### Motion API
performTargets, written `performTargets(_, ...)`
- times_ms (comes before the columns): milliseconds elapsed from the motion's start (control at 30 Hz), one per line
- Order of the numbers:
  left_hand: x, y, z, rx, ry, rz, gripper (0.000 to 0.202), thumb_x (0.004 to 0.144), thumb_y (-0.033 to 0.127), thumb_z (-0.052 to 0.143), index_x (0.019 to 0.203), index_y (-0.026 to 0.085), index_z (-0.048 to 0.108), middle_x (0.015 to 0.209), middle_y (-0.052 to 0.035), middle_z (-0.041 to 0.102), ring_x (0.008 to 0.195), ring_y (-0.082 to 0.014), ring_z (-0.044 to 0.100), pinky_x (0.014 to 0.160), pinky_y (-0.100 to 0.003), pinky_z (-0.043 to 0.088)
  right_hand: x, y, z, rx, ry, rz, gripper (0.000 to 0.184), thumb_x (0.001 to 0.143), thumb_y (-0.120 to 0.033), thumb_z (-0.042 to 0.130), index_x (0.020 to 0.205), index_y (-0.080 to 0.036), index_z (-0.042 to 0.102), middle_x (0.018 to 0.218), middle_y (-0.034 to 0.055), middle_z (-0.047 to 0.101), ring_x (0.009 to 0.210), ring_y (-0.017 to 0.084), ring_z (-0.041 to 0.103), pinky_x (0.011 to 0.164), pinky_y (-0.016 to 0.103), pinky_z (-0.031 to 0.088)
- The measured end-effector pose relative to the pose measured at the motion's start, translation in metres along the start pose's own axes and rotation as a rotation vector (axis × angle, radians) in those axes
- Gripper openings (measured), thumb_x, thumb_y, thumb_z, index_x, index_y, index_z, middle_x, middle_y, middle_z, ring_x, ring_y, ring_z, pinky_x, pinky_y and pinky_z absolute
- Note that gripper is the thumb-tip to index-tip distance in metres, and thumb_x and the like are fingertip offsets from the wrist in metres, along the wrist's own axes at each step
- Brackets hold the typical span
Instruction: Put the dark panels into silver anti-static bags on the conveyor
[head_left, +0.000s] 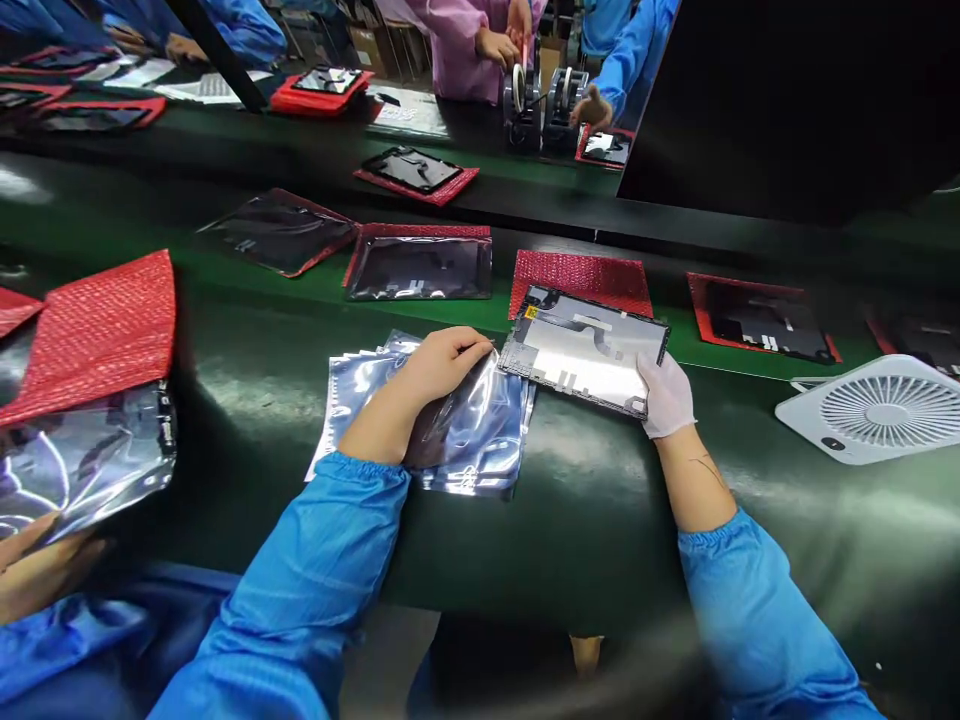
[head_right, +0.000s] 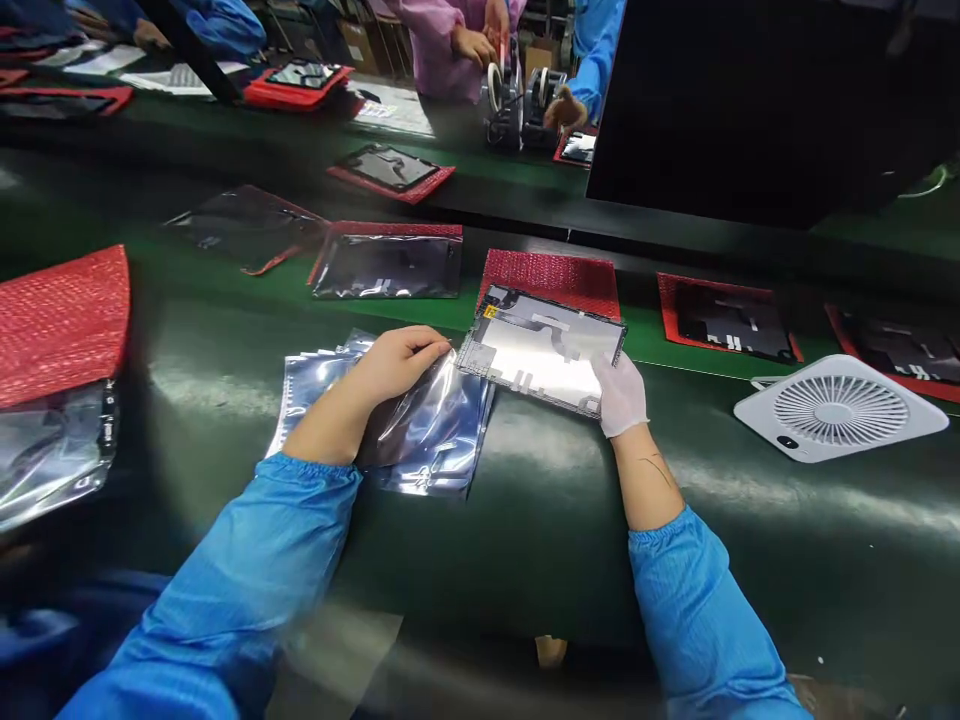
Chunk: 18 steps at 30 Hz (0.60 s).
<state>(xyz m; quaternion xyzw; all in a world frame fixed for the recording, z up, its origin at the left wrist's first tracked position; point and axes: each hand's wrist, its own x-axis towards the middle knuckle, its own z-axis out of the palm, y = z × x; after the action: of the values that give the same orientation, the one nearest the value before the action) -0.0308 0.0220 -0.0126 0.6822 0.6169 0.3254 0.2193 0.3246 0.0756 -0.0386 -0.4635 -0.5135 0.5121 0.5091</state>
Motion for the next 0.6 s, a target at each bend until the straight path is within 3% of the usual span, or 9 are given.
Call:
performTargets(233,0.001,-0.005,0.002,0.023,0.148,-0.079,0.045,0.104,0.055,0.052,0.101,0.019,0.079,0.107,-0.0083,0.080,0.104,-0.0257,0.070,0.096,-0.034,0.057,-0.005,-0.007,-0.003,-0.252,-0.096,0.030,0.054,0.091,-0.066,0.069,0.117,-0.020,0.078,0.117,0.0086,0.081,0.113,0.032,0.074,0.103,0.045,0.061)
performTargets(400,0.004,-0.010,0.007,-0.006,0.236,-0.136,0.049,0.106,0.056,0.049,0.106,0.018,0.080,0.109,-0.0080,0.081,0.105,-0.0260,0.071,0.098,-0.035,0.057,-0.002,0.000,-0.002,-0.265,0.165,-0.060,0.056,0.098,-0.063,0.060,0.129,-0.018,0.073,0.127,0.0123,0.078,0.119,0.030,0.073,0.106,0.043,0.059)
performTargets(467,0.004,-0.010,0.010,-0.019,0.262,-0.146,0.049,0.106,0.055,0.049,0.108,0.018,0.080,0.110,-0.0081,0.080,0.106,-0.0259,0.071,0.098,-0.035,0.057,-0.002,-0.001,0.001,-0.331,0.204,-0.079,0.056,0.098,-0.061,0.060,0.129,-0.016,0.072,0.130,0.0140,0.078,0.122,0.031,0.072,0.110,0.045,0.057)
performTargets(600,0.004,-0.009,0.012,-0.018,0.306,-0.117,0.044,0.107,0.052,0.051,0.106,0.018,0.078,0.113,-0.0092,0.079,0.110,-0.0261,0.071,0.102,-0.036,0.056,-0.008,-0.007,0.010,-0.393,-0.079,-0.090,0.058,0.094,-0.066,0.064,0.123,-0.018,0.077,0.127,0.0136,0.080,0.122,0.034,0.072,0.110,0.046,0.057)
